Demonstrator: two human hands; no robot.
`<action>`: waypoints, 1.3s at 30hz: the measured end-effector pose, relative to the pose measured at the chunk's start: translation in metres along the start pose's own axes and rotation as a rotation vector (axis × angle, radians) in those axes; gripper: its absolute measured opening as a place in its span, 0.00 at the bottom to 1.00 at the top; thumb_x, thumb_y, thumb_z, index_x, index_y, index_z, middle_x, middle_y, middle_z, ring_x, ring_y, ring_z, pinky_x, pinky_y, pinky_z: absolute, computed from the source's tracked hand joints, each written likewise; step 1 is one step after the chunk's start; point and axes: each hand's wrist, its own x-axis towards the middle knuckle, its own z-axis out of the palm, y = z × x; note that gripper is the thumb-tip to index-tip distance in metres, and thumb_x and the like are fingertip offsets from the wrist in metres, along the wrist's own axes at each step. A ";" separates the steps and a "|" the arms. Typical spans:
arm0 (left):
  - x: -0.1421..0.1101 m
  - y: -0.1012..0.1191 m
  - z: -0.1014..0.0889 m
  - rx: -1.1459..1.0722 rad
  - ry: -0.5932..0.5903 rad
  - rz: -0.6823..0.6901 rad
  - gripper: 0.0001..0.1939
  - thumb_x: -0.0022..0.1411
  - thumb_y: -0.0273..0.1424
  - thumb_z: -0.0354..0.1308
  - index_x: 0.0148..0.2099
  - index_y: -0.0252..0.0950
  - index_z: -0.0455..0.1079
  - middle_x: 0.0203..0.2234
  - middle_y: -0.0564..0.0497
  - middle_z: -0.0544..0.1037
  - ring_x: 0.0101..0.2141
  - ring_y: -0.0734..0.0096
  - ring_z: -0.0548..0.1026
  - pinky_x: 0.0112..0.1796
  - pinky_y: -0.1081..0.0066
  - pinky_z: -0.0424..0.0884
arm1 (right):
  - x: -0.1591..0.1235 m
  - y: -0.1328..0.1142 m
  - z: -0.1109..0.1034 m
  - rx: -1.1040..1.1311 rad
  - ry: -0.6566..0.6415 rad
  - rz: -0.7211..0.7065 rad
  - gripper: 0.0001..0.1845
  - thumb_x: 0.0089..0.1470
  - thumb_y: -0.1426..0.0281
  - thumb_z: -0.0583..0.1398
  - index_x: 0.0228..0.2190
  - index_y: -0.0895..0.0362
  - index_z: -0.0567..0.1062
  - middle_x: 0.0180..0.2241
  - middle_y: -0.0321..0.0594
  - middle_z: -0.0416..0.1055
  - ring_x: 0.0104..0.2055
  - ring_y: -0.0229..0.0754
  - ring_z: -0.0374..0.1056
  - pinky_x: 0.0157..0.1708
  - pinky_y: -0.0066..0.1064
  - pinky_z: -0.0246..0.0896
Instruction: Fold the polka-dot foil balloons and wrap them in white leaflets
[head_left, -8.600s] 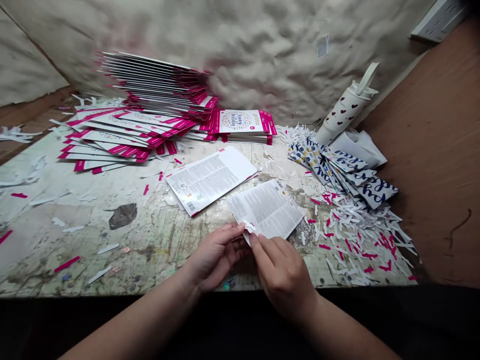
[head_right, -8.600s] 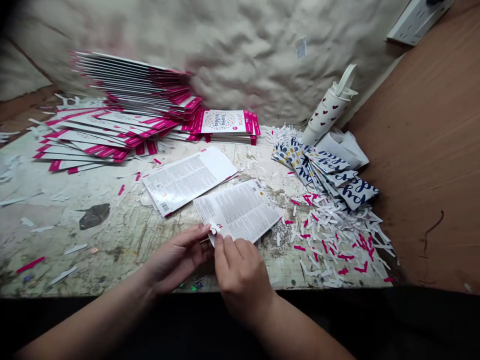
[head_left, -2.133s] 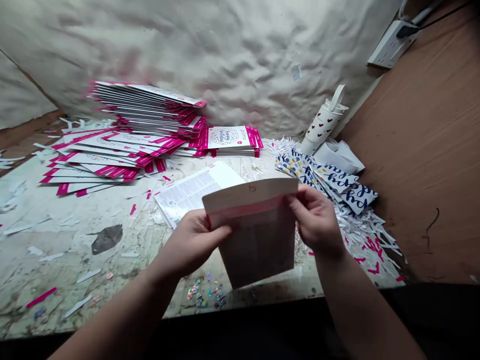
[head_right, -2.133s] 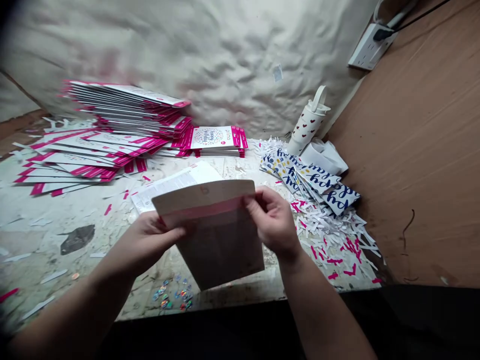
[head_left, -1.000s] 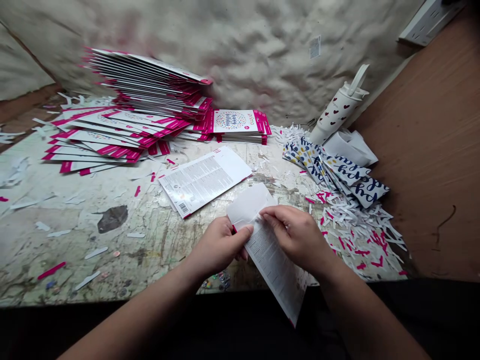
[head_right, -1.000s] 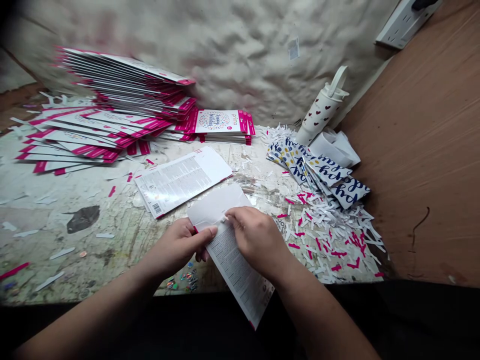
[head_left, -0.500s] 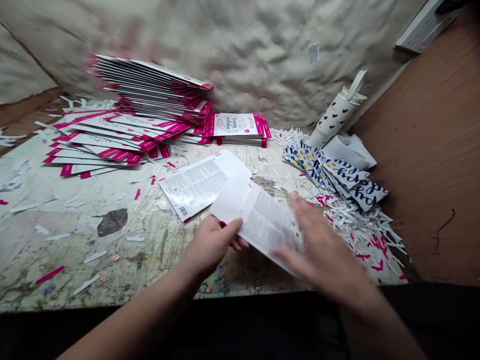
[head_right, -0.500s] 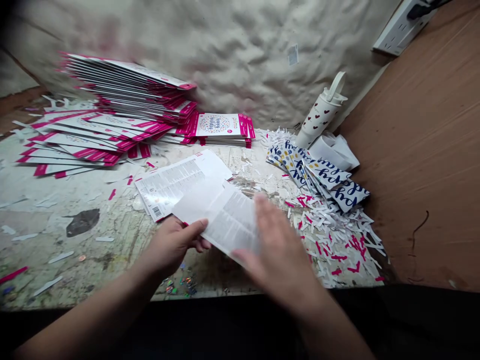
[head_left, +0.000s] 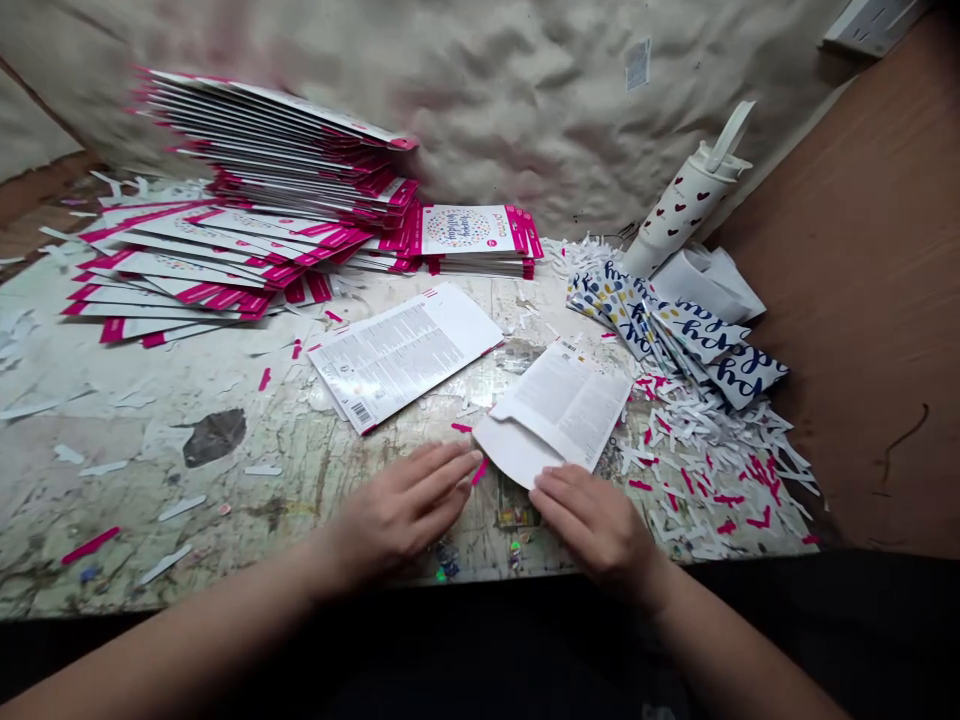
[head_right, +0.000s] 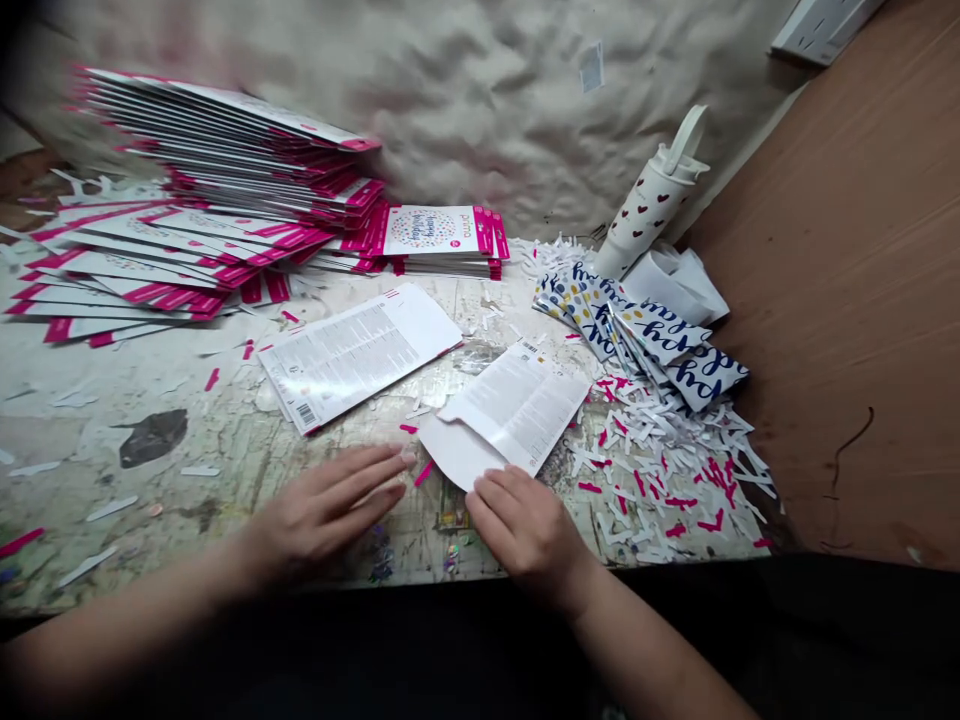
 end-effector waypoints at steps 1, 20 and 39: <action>-0.002 0.005 0.006 -0.013 -0.031 -0.003 0.16 0.62 0.22 0.47 0.51 0.31 0.65 0.51 0.39 0.69 0.56 0.57 0.61 0.52 0.57 0.62 | -0.007 -0.004 0.006 0.004 -0.009 -0.007 0.15 0.53 0.80 0.52 0.42 0.64 0.72 0.37 0.53 0.75 0.44 0.49 0.70 0.41 0.41 0.69; 0.028 0.022 0.025 -0.209 -0.405 -0.185 0.12 0.59 0.30 0.50 0.43 0.33 0.70 0.41 0.41 0.70 0.43 0.58 0.66 0.44 0.59 0.66 | -0.021 -0.021 0.014 -0.052 -0.245 0.221 0.12 0.55 0.73 0.53 0.38 0.62 0.73 0.41 0.50 0.71 0.46 0.49 0.64 0.43 0.41 0.64; 0.040 0.023 -0.006 -1.095 -0.554 -0.982 0.20 0.60 0.44 0.48 0.30 0.33 0.68 0.22 0.51 0.71 0.23 0.72 0.68 0.25 0.74 0.63 | 0.025 -0.024 0.001 -0.358 -0.390 0.116 0.18 0.54 0.79 0.52 0.47 0.68 0.70 0.45 0.60 0.70 0.39 0.51 0.70 0.32 0.40 0.68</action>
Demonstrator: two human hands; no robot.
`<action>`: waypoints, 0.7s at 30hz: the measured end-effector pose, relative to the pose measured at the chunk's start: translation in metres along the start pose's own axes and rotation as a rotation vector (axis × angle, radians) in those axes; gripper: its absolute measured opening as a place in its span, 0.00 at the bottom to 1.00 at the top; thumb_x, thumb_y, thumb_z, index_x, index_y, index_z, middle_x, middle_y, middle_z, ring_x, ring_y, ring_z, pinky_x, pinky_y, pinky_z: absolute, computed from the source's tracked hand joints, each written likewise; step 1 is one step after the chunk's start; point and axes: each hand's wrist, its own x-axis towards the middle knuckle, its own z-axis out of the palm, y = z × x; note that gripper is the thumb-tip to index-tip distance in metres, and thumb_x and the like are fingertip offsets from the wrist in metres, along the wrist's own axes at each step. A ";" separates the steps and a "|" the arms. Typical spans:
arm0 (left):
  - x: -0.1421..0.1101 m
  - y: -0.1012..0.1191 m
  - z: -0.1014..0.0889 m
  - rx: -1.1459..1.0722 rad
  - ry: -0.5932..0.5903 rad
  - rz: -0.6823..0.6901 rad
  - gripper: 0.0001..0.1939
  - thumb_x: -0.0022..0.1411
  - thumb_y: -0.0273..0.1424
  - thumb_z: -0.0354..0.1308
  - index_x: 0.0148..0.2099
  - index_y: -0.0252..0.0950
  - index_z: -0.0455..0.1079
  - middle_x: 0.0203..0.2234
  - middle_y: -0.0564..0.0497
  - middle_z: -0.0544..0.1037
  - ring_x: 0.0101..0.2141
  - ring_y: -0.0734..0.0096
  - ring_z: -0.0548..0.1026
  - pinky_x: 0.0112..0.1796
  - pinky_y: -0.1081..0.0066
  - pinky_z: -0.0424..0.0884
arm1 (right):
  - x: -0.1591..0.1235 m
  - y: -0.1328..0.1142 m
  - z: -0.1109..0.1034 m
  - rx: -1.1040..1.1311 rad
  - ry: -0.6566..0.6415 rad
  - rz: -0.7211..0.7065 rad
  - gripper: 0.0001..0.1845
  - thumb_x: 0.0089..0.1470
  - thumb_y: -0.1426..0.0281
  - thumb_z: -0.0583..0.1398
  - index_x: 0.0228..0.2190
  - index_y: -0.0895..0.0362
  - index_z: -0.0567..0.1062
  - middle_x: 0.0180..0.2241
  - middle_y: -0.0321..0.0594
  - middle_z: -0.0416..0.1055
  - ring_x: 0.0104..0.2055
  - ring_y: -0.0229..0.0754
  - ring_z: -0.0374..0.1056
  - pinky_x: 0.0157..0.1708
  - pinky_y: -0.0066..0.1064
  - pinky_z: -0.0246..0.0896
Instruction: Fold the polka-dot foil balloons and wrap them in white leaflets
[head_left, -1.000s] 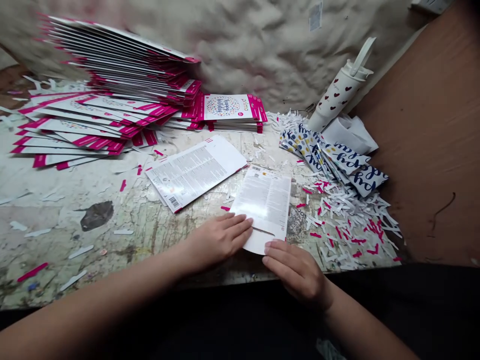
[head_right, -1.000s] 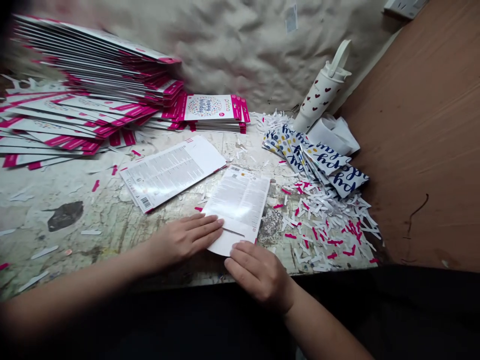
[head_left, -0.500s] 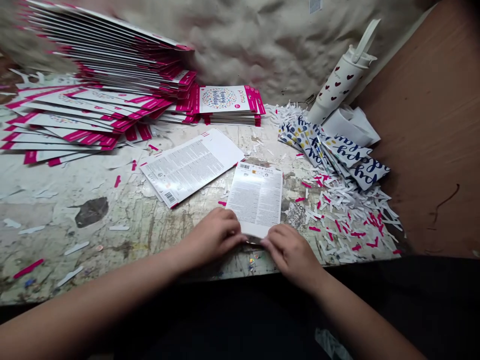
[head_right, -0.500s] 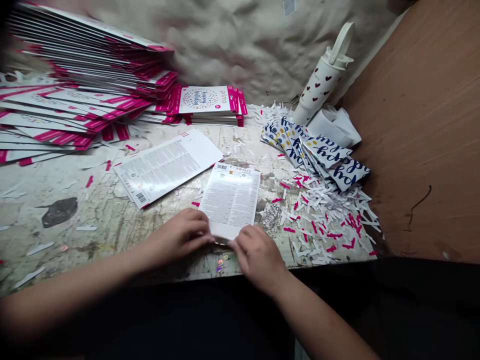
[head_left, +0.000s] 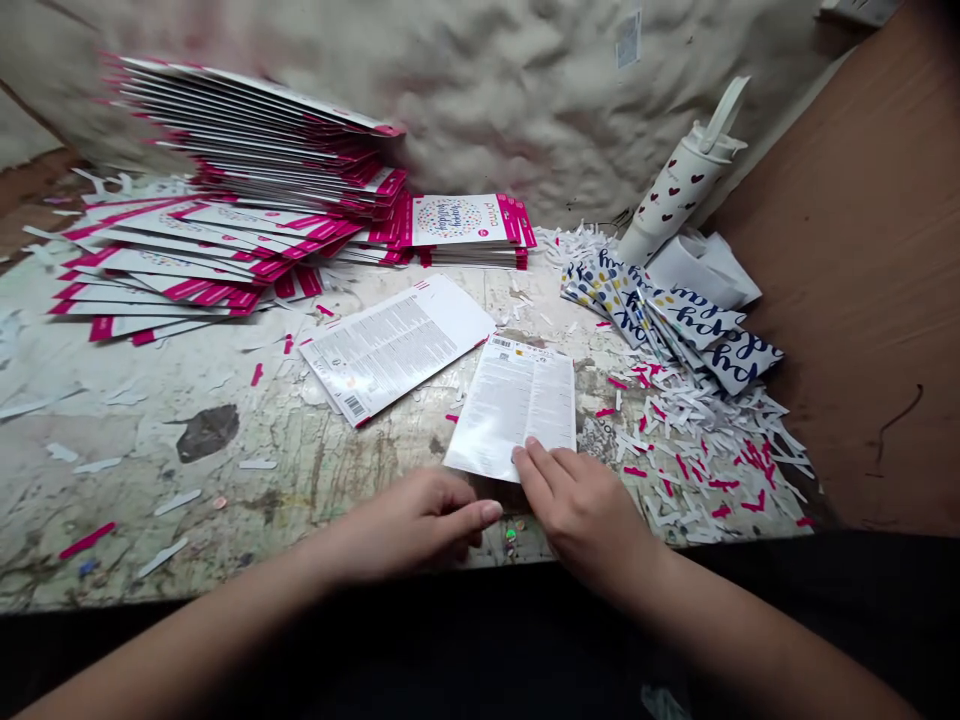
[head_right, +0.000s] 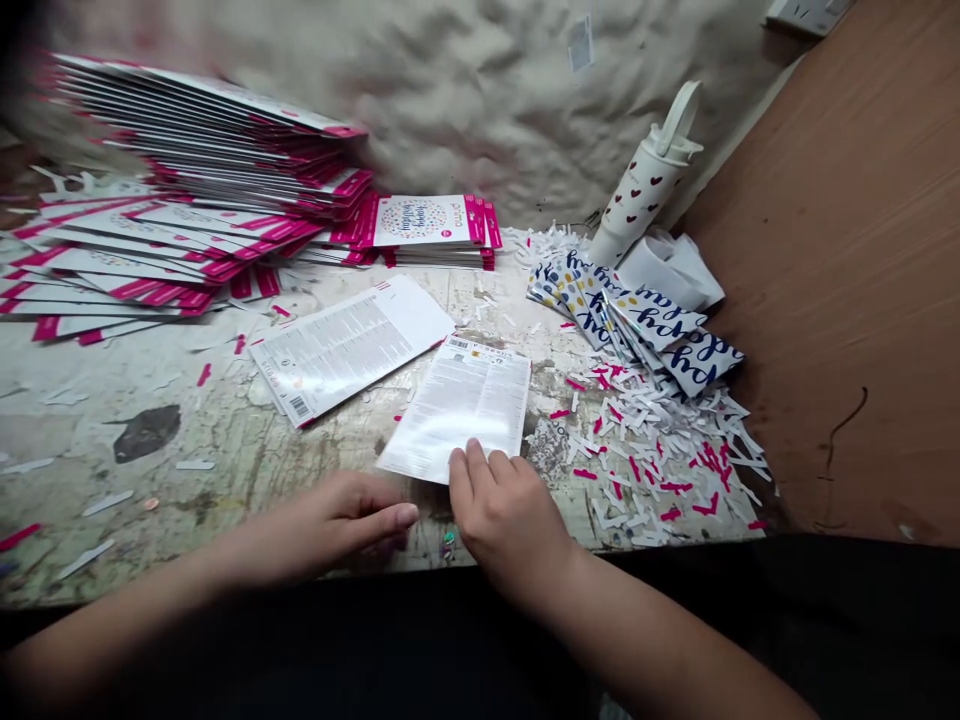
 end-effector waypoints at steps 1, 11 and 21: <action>-0.001 -0.001 0.005 -0.235 -0.042 -0.050 0.20 0.59 0.46 0.48 0.30 0.33 0.69 0.21 0.51 0.72 0.22 0.73 0.69 0.24 0.75 0.64 | 0.002 -0.001 -0.004 -0.002 0.093 -0.019 0.17 0.55 0.79 0.51 0.45 0.69 0.71 0.43 0.60 0.71 0.38 0.50 0.70 0.32 0.40 0.67; 0.017 -0.009 0.021 -1.345 0.351 -0.097 0.03 0.54 0.27 0.60 0.30 0.33 0.69 0.27 0.52 0.76 0.30 0.75 0.74 0.37 0.72 0.71 | 0.008 -0.021 0.007 0.253 0.361 0.097 0.14 0.54 0.80 0.53 0.43 0.69 0.71 0.39 0.57 0.74 0.40 0.48 0.69 0.36 0.39 0.67; 0.012 -0.007 0.016 -0.771 0.322 0.106 0.15 0.55 0.40 0.58 0.35 0.32 0.69 0.29 0.49 0.76 0.31 0.68 0.74 0.36 0.68 0.71 | 0.025 0.005 0.009 0.915 0.446 0.232 0.10 0.55 0.74 0.53 0.35 0.56 0.73 0.33 0.42 0.72 0.36 0.39 0.68 0.38 0.32 0.65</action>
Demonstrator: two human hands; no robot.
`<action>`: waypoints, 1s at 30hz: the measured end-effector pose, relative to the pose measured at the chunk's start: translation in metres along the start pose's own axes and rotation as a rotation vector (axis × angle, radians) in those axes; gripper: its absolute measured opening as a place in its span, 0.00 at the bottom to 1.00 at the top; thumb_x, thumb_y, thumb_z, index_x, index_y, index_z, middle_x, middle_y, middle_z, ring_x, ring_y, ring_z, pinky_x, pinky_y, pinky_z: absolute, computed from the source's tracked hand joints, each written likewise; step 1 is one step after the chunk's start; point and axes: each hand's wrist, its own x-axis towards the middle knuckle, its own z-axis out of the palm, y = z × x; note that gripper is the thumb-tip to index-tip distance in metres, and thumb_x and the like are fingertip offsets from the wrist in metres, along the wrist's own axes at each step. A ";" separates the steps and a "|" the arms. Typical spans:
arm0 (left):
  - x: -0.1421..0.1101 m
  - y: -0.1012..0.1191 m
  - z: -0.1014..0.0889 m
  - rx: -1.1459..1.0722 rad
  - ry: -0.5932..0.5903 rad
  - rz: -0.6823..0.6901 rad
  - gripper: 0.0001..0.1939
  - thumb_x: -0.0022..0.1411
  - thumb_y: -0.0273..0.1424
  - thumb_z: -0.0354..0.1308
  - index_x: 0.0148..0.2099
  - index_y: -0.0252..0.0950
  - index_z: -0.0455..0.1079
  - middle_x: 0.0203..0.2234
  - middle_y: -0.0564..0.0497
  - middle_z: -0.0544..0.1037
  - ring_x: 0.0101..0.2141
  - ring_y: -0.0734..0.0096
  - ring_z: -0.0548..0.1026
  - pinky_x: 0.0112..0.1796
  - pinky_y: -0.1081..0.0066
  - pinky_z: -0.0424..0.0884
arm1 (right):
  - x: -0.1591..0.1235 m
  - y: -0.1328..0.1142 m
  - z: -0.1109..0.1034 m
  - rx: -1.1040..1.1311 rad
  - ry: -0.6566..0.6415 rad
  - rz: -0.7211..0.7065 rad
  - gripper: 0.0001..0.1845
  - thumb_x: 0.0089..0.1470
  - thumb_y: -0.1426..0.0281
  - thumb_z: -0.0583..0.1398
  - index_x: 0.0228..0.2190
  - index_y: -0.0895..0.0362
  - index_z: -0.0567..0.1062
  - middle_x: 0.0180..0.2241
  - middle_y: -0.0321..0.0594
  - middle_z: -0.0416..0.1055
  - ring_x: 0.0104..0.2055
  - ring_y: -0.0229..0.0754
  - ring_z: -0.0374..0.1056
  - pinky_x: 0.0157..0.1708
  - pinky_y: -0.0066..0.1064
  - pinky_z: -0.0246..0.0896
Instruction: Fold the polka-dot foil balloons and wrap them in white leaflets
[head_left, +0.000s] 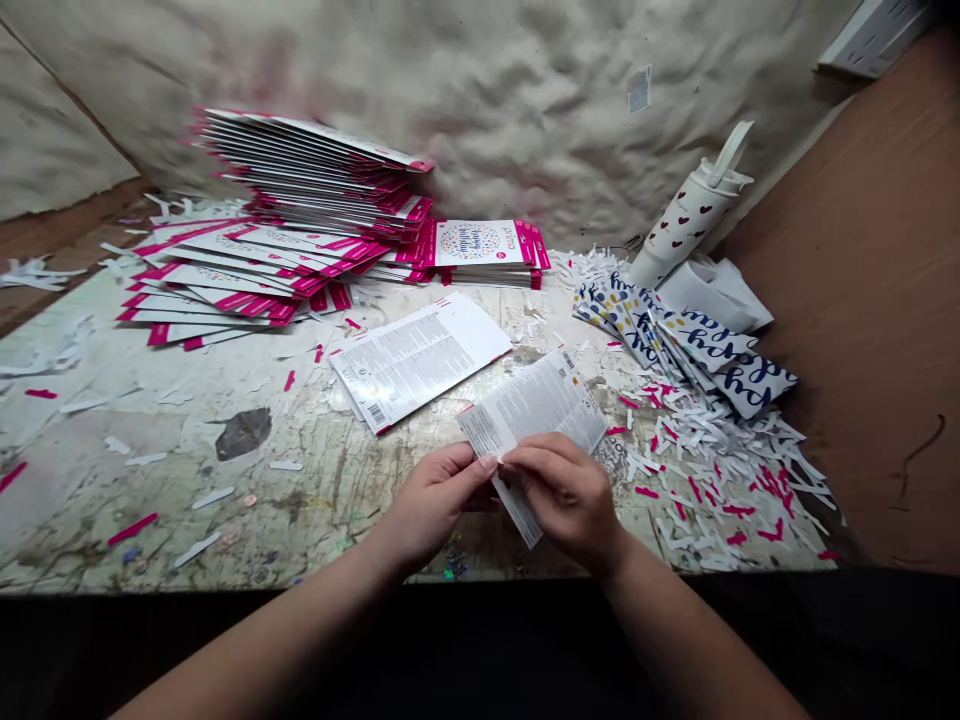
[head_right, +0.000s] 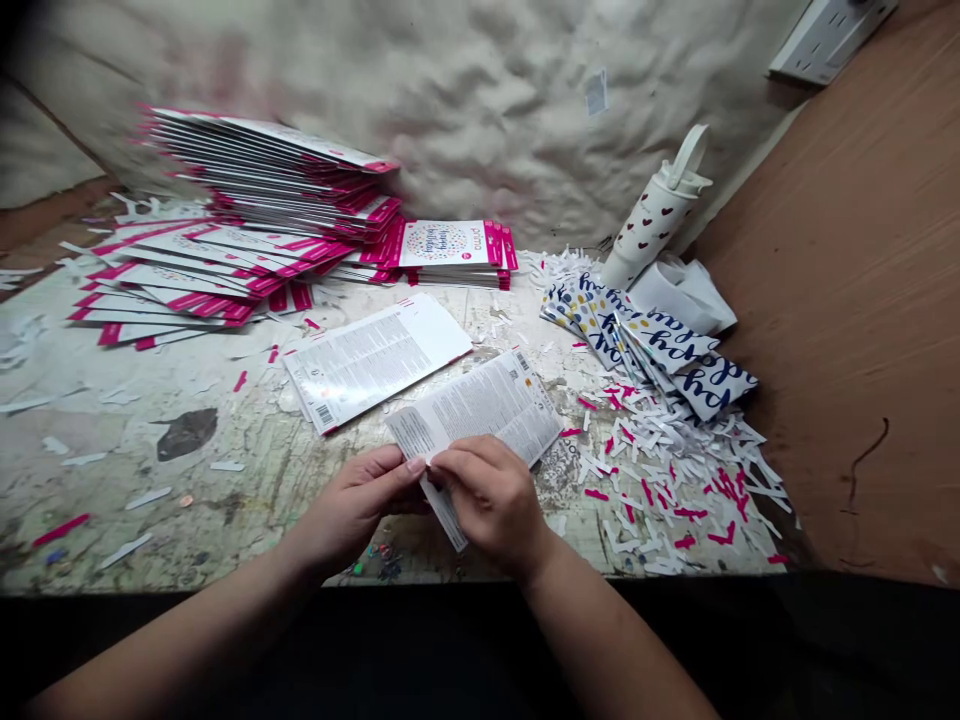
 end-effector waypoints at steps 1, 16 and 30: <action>0.001 0.002 -0.001 0.006 0.019 0.017 0.16 0.56 0.42 0.56 0.36 0.32 0.68 0.29 0.49 0.76 0.30 0.68 0.74 0.36 0.66 0.71 | 0.000 -0.001 -0.006 0.035 -0.029 0.050 0.09 0.56 0.73 0.53 0.33 0.56 0.73 0.31 0.41 0.72 0.35 0.39 0.68 0.36 0.31 0.66; -0.022 0.117 -0.009 0.955 0.072 0.827 0.23 0.59 0.33 0.55 0.57 0.41 0.59 0.37 0.49 0.77 0.36 0.68 0.75 0.38 0.71 0.69 | 0.063 -0.002 -0.062 0.502 0.515 0.197 0.13 0.45 0.69 0.65 0.37 0.49 0.74 0.34 0.36 0.75 0.37 0.42 0.72 0.41 0.37 0.67; 0.124 0.300 -0.151 1.888 0.780 0.452 0.19 0.65 0.26 0.39 0.48 0.16 0.64 0.49 0.42 0.71 0.50 0.66 0.65 0.50 0.63 0.58 | 0.027 0.058 -0.056 0.316 0.197 0.644 0.20 0.50 0.62 0.60 0.45 0.54 0.67 0.35 0.43 0.74 0.38 0.41 0.71 0.40 0.32 0.67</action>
